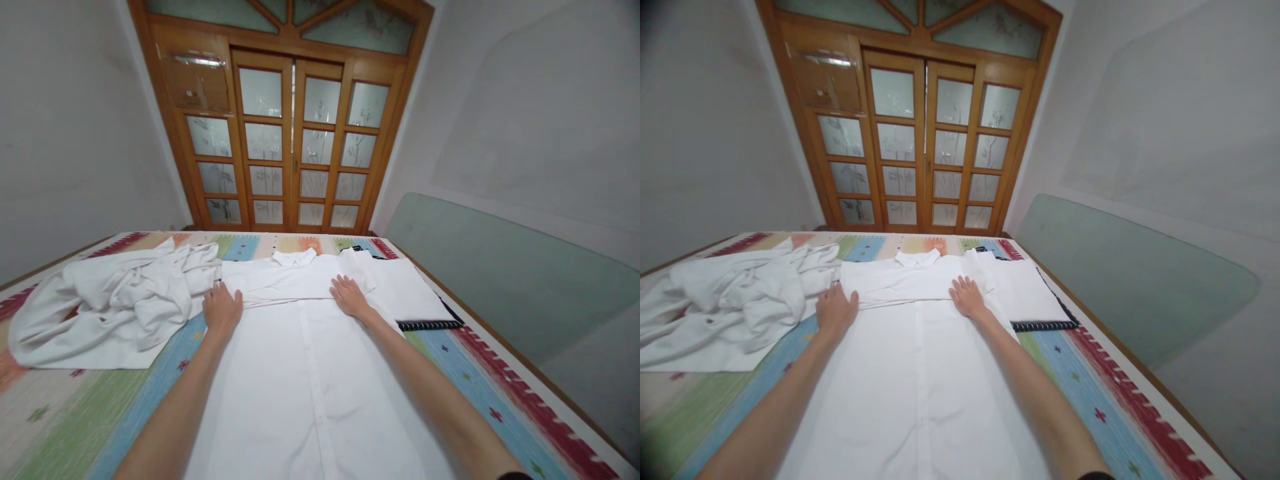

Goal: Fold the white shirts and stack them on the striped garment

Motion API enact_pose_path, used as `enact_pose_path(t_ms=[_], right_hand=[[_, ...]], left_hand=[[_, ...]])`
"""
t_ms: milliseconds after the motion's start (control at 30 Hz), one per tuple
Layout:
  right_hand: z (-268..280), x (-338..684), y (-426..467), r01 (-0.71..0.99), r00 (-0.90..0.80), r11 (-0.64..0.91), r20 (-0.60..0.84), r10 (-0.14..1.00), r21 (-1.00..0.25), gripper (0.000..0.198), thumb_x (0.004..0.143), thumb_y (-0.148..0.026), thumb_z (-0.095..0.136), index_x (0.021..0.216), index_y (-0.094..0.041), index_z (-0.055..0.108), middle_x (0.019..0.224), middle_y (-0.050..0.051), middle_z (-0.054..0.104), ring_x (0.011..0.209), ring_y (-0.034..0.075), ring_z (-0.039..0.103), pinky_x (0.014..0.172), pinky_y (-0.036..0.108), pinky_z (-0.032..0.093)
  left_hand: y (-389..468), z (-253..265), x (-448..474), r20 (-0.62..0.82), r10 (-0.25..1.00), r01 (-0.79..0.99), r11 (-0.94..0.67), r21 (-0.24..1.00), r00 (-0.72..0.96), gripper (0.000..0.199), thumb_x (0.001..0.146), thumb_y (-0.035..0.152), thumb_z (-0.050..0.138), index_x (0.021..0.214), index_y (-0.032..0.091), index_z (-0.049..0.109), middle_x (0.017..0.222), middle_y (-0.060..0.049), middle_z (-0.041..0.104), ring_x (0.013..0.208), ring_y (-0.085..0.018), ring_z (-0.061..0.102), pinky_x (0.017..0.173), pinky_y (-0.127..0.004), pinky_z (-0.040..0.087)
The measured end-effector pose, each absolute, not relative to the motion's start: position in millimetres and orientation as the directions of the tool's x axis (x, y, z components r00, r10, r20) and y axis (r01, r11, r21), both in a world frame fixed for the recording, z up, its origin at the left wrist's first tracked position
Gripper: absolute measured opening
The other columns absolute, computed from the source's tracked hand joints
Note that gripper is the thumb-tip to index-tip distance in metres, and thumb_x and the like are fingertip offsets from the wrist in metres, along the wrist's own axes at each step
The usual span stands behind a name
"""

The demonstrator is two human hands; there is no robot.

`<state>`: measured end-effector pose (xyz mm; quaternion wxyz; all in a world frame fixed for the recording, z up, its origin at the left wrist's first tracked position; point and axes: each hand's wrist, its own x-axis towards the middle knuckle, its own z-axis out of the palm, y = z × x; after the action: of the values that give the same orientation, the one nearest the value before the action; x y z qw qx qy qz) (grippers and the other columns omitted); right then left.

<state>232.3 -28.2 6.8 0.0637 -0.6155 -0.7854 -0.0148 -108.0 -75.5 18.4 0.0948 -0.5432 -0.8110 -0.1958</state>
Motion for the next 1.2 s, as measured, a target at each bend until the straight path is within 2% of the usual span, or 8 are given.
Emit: enact_pose_path(t_ms=[67,133,233,367,567,767,1000,1200], right_hand=[[7.2,231.7,-28.8,0.969,-0.231,0.239,0.118,0.966,-0.059,0.053,0.104,-0.036,0.026,0.148,-0.013,0.042,0.156,0.015,0.034,0.146,0.028,0.028,0.118,0.045,0.018],[7.6,231.3,-29.2,0.969,-0.231,0.239,0.121,0.965,-0.057,0.052,0.104,-0.035,0.025,0.147,-0.012,0.043,0.156,0.015,0.035,0.146,0.028,0.029,0.118,0.044,0.018],[8.1,230.5,-29.4,0.971,-0.224,0.233,0.125,0.966,-0.058,0.052,0.104,-0.036,0.025,0.147,-0.013,0.043,0.156,0.014,0.035,0.145,0.027,0.029,0.118,0.043,0.018],[8.9,229.3,-29.7,0.972,-0.217,0.226,0.127,0.968,-0.065,0.052,0.103,-0.036,0.027,0.147,-0.013,0.043,0.156,0.015,0.035,0.145,0.027,0.029,0.118,0.044,0.018],[12.2,226.6,-31.7,0.973,-0.207,0.217,0.121,0.971,-0.078,0.052,0.103,-0.036,0.027,0.147,-0.013,0.044,0.156,0.014,0.035,0.146,0.028,0.029,0.118,0.044,0.018],[12.2,207.3,-34.7,0.961,-0.241,0.252,0.101,0.965,-0.113,0.053,0.103,-0.038,0.027,0.148,-0.014,0.042,0.157,0.014,0.034,0.146,0.028,0.028,0.118,0.043,0.019],[6.2,188.3,-31.5,0.944,-0.28,0.295,0.116,0.953,-0.149,0.057,0.103,-0.043,0.024,0.148,-0.014,0.041,0.159,0.015,0.03,0.147,0.029,0.024,0.118,0.044,0.016],[6.0,204.9,-16.0,0.967,-0.17,0.184,0.091,0.981,-0.175,0.063,0.103,-0.046,0.02,0.151,-0.006,0.033,0.161,0.018,0.022,0.15,0.026,0.016,0.119,0.039,0.011]], left_hand=[[-76.0,22.8,-108.8,0.367,0.821,0.896,0.366,0.25,-0.437,0.053,0.093,0.035,0.037,0.131,0.001,0.05,0.122,-0.026,0.062,0.117,-0.036,0.054,0.095,-0.045,0.044],[-72.9,27.8,-109.8,0.347,0.808,0.874,0.39,0.289,-0.475,0.051,0.092,0.034,0.038,0.13,0.002,0.051,0.121,-0.025,0.062,0.118,-0.036,0.054,0.094,-0.045,0.044],[-63.1,36.3,-112.6,0.252,0.804,0.825,0.442,0.353,-0.539,0.047,0.091,0.031,0.04,0.126,0.002,0.052,0.12,-0.027,0.062,0.115,-0.036,0.058,0.091,-0.045,0.047],[-49.3,43.8,-117.1,0.143,0.799,0.776,0.499,0.384,-0.585,0.044,0.091,0.025,0.038,0.125,0.001,0.052,0.108,-0.031,0.066,0.101,-0.037,0.067,0.078,-0.045,0.051],[-52.1,40.6,-126.9,0.242,0.865,0.887,0.377,0.265,-0.44,0.045,0.091,0.009,0.028,0.13,0.003,0.049,0.096,-0.027,0.07,0.092,-0.034,0.07,0.075,-0.042,0.051],[-58.3,43.1,-155.5,0.278,0.884,0.923,0.332,0.196,-0.377,0.041,0.099,0.02,0.025,0.125,0.005,0.053,0.088,-0.021,0.07,0.089,-0.03,0.071,0.077,-0.037,0.051],[-62.0,47.7,-183.0,0.251,0.884,0.917,0.362,0.169,-0.395,0.046,0.099,0.025,0.021,0.124,0.005,0.054,0.089,-0.025,0.069,0.087,-0.035,0.07,0.072,-0.042,0.051],[-67.4,50.2,-179.2,0.24,0.882,0.912,0.377,0.16,-0.406,0.044,0.1,0.028,0.023,0.124,0.006,0.054,0.09,-0.024,0.068,0.089,-0.035,0.069,0.074,-0.043,0.052]])
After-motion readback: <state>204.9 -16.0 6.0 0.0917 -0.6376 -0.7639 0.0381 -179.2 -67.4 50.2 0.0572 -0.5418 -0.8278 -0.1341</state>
